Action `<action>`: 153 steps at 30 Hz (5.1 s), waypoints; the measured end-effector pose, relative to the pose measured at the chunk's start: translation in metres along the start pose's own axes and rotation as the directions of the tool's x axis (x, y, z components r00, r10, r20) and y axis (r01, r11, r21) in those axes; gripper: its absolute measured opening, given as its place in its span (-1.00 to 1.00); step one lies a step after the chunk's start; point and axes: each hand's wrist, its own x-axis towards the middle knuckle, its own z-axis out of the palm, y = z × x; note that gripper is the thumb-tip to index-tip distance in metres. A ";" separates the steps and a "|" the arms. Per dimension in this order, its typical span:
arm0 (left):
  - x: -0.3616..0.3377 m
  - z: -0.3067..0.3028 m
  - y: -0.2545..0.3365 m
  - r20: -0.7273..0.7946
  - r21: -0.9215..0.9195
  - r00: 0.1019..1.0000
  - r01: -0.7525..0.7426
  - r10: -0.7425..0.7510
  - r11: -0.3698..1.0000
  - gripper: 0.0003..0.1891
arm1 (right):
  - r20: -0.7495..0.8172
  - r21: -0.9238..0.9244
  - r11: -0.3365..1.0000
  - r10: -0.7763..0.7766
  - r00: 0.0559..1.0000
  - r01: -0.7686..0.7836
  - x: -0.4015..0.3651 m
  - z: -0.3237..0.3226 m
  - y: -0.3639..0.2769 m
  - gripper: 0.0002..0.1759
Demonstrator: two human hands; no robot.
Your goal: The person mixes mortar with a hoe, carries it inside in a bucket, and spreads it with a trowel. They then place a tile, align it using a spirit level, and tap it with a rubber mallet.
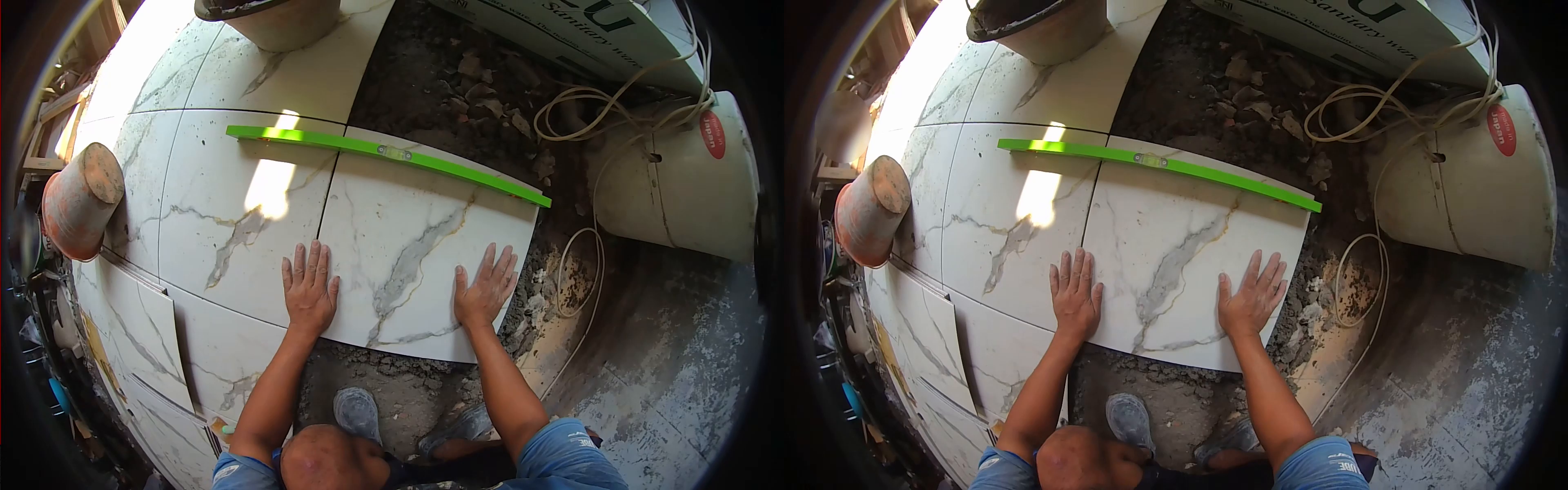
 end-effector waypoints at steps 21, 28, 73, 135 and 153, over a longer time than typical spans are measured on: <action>0.071 -0.003 0.020 0.214 -0.002 0.976 0.047 -0.045 0.999 0.05 | 0.128 0.021 0.998 0.063 0.990 -0.067 0.005 -0.003 -0.005 0.08; 0.072 -0.002 0.018 0.238 0.008 0.970 0.056 -0.056 0.998 0.07 | 0.147 0.006 0.998 0.063 0.987 -0.064 0.006 -0.003 -0.006 0.09; 0.032 0.002 0.016 -0.157 -0.236 0.972 0.134 -0.174 0.962 -0.10 | -0.188 -0.332 0.919 -0.285 0.940 0.212 0.112 -0.069 -0.023 -0.17; -0.280 -0.157 -0.056 -0.084 -0.993 0.345 -0.102 -0.935 0.051 -0.58 | -0.059 0.451 -0.093 -0.995 -0.074 0.888 -0.296 0.018 -0.292 -0.90; -0.092 -0.071 0.055 -0.209 -0.684 0.955 -0.298 0.213 0.665 -0.45 | 0.315 0.805 0.594 -0.441 0.840 0.010 -0.121 -0.118 -0.087 -0.57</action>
